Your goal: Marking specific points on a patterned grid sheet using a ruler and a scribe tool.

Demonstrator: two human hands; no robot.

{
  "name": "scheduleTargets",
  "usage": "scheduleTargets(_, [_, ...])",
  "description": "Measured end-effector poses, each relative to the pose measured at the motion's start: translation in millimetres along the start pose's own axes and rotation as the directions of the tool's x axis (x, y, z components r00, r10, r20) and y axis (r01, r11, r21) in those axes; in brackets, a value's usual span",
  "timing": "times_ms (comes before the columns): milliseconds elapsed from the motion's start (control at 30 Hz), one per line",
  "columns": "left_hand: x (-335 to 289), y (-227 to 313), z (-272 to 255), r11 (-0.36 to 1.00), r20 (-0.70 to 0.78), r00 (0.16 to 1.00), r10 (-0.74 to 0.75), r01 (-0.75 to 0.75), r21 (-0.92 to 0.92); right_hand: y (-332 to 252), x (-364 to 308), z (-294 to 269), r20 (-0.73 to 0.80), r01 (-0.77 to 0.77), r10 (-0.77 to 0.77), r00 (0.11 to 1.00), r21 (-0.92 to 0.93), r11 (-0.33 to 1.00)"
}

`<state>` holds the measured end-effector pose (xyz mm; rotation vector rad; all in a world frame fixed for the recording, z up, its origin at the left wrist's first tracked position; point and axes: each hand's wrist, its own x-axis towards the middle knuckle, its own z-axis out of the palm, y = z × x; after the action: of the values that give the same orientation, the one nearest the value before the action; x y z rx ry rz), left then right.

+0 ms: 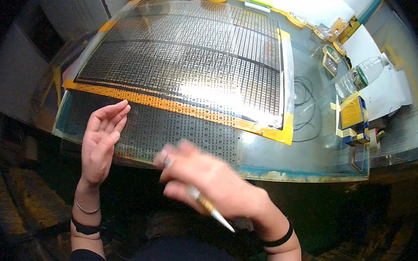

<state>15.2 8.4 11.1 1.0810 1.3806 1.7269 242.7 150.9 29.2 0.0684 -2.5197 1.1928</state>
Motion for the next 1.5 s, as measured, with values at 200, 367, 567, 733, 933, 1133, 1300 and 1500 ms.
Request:
scheduleTargets(200, [1.6,7.8,21.0,0.551,0.208,0.975,0.077,-0.216,0.806,-15.8,-2.1,-20.0,-0.193,-0.173,0.255,0.947,0.362,0.916])
scheduleTargets(367, [3.3,-0.8,31.2,0.280,0.276,0.949,0.150,-0.308,0.909,9.9,-6.7,-19.9,-0.303,-0.262,0.380,0.874,0.364,0.894])
scheduleTargets(567, [10.0,5.9,16.3,0.611,0.430,0.892,0.139,-0.419,0.671,16.4,-7.3,-19.0,-0.312,-0.266,0.396,0.864,0.384,0.884])
scheduleTargets(733, [-4.5,28.8,-12.7,0.975,0.509,0.836,-0.206,0.221,0.033,15.3,-6.5,-16.2,-0.303,-0.216,0.339,0.891,0.374,0.902])
scheduleTargets(933, [2.9,11.6,-12.0,0.547,0.232,0.941,0.248,-0.334,0.768,18.6,-9.6,-13.0,-0.413,-0.190,0.362,0.836,0.402,0.896])
scheduleTargets(1133, [-19.6,15.4,-4.2,0.510,0.388,0.915,0.110,-0.387,0.768,4.5,17.2,-12.1,-0.355,-0.339,0.388,0.850,0.195,0.920])
scheduleTargets(1300, [-19.5,12.6,-2.0,0.513,0.381,0.915,0.130,-0.391,0.764,14.4,27.9,10.9,-0.297,-0.433,0.570,0.766,0.417,0.799])
scheduleTargets(1500, [-20.1,10.2,-3.0,0.508,0.368,0.918,0.149,-0.390,0.768,19.7,27.1,11.8,-0.316,-0.446,0.530,0.786,0.303,0.842])
